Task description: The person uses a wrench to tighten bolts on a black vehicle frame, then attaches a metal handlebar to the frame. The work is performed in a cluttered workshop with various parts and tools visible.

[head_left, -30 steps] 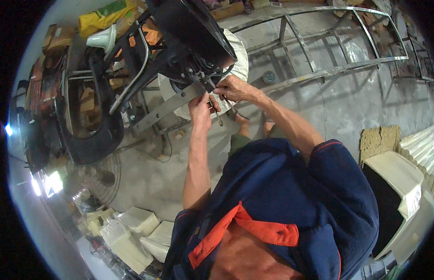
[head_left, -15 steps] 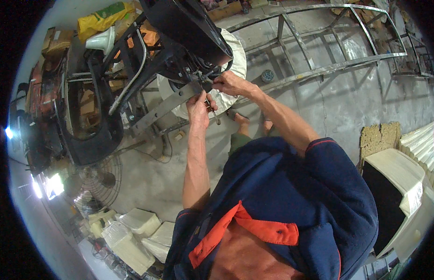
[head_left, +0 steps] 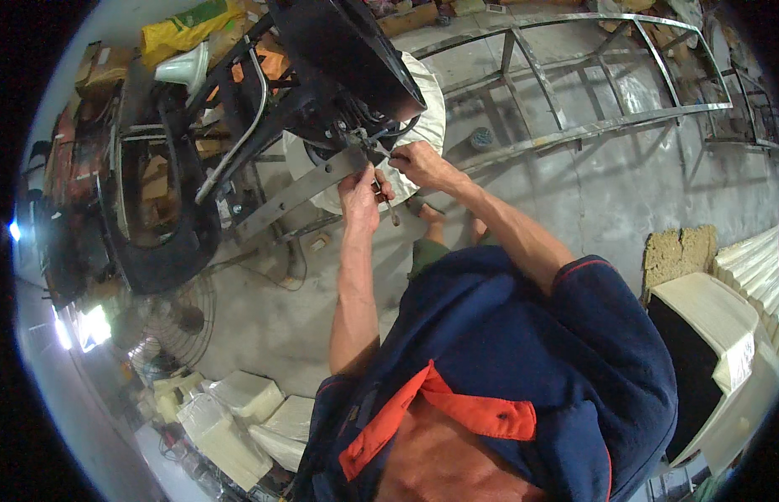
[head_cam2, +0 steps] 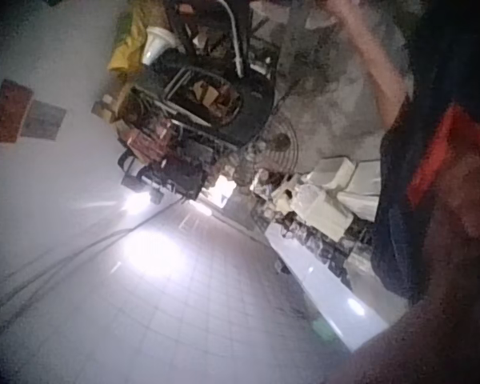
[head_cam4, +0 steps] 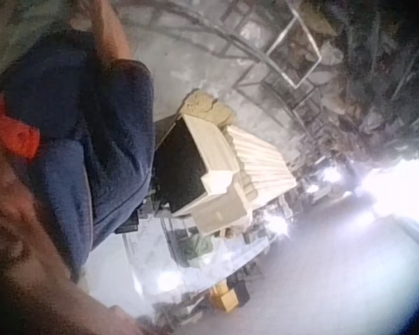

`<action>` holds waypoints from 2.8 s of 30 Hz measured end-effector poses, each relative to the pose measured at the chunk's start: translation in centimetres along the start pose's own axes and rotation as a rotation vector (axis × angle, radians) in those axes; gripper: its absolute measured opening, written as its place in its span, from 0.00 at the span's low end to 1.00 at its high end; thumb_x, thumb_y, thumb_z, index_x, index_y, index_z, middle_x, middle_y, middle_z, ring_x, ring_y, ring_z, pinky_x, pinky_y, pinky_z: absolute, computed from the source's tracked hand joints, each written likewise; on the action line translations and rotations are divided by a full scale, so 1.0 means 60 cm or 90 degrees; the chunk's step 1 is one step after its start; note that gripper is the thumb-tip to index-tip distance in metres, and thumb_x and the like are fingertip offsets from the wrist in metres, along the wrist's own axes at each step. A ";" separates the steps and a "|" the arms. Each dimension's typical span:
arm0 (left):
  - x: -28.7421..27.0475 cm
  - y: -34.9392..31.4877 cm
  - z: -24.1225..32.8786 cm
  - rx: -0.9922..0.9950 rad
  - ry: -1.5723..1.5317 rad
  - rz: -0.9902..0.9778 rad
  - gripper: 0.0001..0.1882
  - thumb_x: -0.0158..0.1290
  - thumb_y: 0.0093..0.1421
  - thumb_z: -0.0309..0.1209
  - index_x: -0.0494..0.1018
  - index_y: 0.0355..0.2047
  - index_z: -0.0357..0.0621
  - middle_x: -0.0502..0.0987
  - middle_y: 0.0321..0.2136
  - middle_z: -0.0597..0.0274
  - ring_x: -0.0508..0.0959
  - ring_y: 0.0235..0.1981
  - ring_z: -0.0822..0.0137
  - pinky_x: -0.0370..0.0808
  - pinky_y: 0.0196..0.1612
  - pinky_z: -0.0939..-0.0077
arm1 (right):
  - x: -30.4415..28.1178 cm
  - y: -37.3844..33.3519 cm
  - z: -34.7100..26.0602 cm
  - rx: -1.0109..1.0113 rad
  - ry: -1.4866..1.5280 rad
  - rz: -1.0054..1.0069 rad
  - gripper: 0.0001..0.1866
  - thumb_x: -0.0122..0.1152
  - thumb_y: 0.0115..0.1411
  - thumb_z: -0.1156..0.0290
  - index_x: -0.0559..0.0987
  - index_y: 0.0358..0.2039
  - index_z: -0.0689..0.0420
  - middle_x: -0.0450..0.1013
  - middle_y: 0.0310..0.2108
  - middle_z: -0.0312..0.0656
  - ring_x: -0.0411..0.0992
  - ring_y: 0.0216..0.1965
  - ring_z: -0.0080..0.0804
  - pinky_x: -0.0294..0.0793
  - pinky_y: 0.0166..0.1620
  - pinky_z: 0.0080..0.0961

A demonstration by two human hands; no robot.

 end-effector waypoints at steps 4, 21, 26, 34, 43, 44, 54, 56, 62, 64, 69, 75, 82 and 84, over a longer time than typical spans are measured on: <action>-0.010 0.002 -0.004 -0.010 -0.009 -0.023 0.09 0.54 0.67 0.32 0.69 0.41 0.40 0.72 0.26 0.61 0.71 0.19 0.66 0.73 0.23 0.65 | 0.001 0.004 0.009 -0.032 0.065 -0.016 0.11 0.60 0.61 0.68 0.79 0.33 0.64 0.75 0.26 0.57 0.74 0.30 0.56 0.70 0.34 0.44; 0.002 -0.007 0.004 -0.005 0.013 0.007 0.08 0.52 0.69 0.31 0.69 0.38 0.37 0.72 0.25 0.61 0.71 0.20 0.66 0.73 0.23 0.67 | -0.001 0.047 0.023 -0.137 0.047 -0.119 0.10 0.56 0.59 0.71 0.81 0.33 0.65 0.76 0.25 0.54 0.76 0.28 0.48 0.74 0.36 0.40; 0.001 -0.005 0.000 -0.008 -0.015 -0.001 0.07 0.52 0.69 0.30 0.70 0.40 0.38 0.72 0.25 0.62 0.72 0.20 0.67 0.73 0.22 0.67 | -0.007 0.037 0.006 -0.081 0.031 -0.130 0.11 0.57 0.60 0.69 0.81 0.34 0.65 0.78 0.26 0.52 0.77 0.28 0.46 0.75 0.34 0.39; 0.007 -0.004 0.003 -0.014 0.065 0.030 0.09 0.52 0.68 0.30 0.70 0.45 0.41 0.73 0.26 0.63 0.74 0.20 0.68 0.73 0.19 0.69 | -0.020 -0.012 -0.088 0.239 0.170 -0.059 0.16 0.57 0.62 0.64 0.81 0.35 0.67 0.78 0.27 0.54 0.77 0.29 0.48 0.75 0.34 0.40; -0.053 0.011 -0.020 -0.001 -0.253 -0.060 0.08 0.53 0.66 0.33 0.67 0.34 0.44 0.67 0.21 0.65 0.64 0.15 0.71 0.60 0.17 0.75 | -0.145 -0.192 -0.251 0.099 0.471 -0.248 0.16 0.53 0.67 0.62 0.77 0.29 0.62 0.72 0.27 0.38 0.69 0.33 0.24 0.69 0.38 0.27; -0.057 0.019 -0.021 -0.001 -0.216 0.004 0.10 0.54 0.64 0.37 0.67 0.32 0.47 0.65 0.20 0.66 0.62 0.14 0.73 0.56 0.16 0.76 | -0.168 -0.216 -0.283 0.018 0.567 -0.220 0.14 0.50 0.67 0.64 0.77 0.31 0.60 0.73 0.28 0.42 0.72 0.35 0.35 0.71 0.40 0.33; 0.010 0.141 0.035 0.147 -0.201 -0.149 0.19 0.57 0.63 0.45 0.77 0.43 0.42 0.82 0.34 0.58 0.79 0.27 0.71 0.72 0.25 0.80 | -0.265 -0.292 -0.464 -0.329 1.142 -0.252 0.14 0.51 0.69 0.65 0.71 0.34 0.65 0.68 0.44 0.68 0.72 0.45 0.66 0.72 0.47 0.60; -0.047 0.180 0.018 0.182 -0.161 -0.276 0.19 0.60 0.61 0.46 0.78 0.40 0.41 0.82 0.32 0.58 0.79 0.27 0.72 0.73 0.28 0.81 | -0.269 -0.300 -0.469 -0.329 1.168 -0.237 0.14 0.50 0.69 0.65 0.71 0.35 0.65 0.68 0.45 0.69 0.73 0.43 0.66 0.72 0.46 0.61; -0.025 0.180 0.007 0.214 -0.349 -0.346 0.16 0.60 0.58 0.43 0.79 0.38 0.42 0.81 0.31 0.60 0.79 0.29 0.71 0.75 0.38 0.75 | -0.272 -0.290 -0.483 -0.340 1.221 -0.201 0.13 0.50 0.70 0.67 0.70 0.39 0.67 0.66 0.47 0.74 0.73 0.40 0.68 0.72 0.42 0.63; -0.024 0.188 0.009 0.207 -0.377 -0.358 0.18 0.58 0.59 0.44 0.77 0.42 0.45 0.81 0.35 0.59 0.79 0.34 0.67 0.77 0.36 0.70 | -0.273 -0.278 -0.501 -0.345 1.254 -0.204 0.13 0.49 0.70 0.68 0.69 0.40 0.68 0.65 0.48 0.75 0.74 0.38 0.68 0.73 0.40 0.63; -0.073 0.224 -0.017 0.257 -0.112 -0.266 0.22 0.55 0.61 0.47 0.73 0.51 0.51 0.81 0.38 0.62 0.81 0.38 0.63 0.77 0.28 0.66 | -0.255 -0.228 -0.549 -0.348 1.341 -0.225 0.12 0.50 0.70 0.64 0.70 0.43 0.62 0.64 0.52 0.71 0.77 0.33 0.52 0.69 0.42 0.54; -0.060 0.217 -0.034 0.279 -0.232 -0.201 0.14 0.61 0.61 0.31 0.73 0.46 0.45 0.80 0.39 0.64 0.79 0.36 0.73 0.76 0.40 0.75 | -0.209 -0.240 -0.551 -0.429 1.218 -0.170 0.13 0.48 0.70 0.65 0.69 0.41 0.64 0.70 0.38 0.66 0.77 0.31 0.50 0.73 0.32 0.51; -0.038 0.169 0.018 0.279 -0.099 -0.146 0.07 0.57 0.64 0.33 0.74 0.40 0.46 0.79 0.32 0.67 0.75 0.26 0.75 0.70 0.30 0.79 | -0.161 -0.223 -0.587 -0.418 1.145 -0.111 0.18 0.52 0.69 0.57 0.69 0.42 0.62 0.72 0.37 0.66 0.77 0.30 0.57 0.77 0.33 0.52; -0.056 0.153 0.001 0.234 -0.156 -0.129 0.07 0.55 0.66 0.33 0.74 0.40 0.46 0.79 0.30 0.67 0.73 0.23 0.76 0.66 0.24 0.80 | -0.178 -0.218 -0.560 -0.379 1.023 -0.146 0.17 0.53 0.68 0.60 0.72 0.33 0.64 0.73 0.32 0.61 0.76 0.28 0.53 0.77 0.30 0.45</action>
Point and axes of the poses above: each hand's wrist, its own y-axis towards the middle knuckle, its own x-axis out of the palm, z = x × y, the point moved 1 cm from there along y, towards the middle knuckle
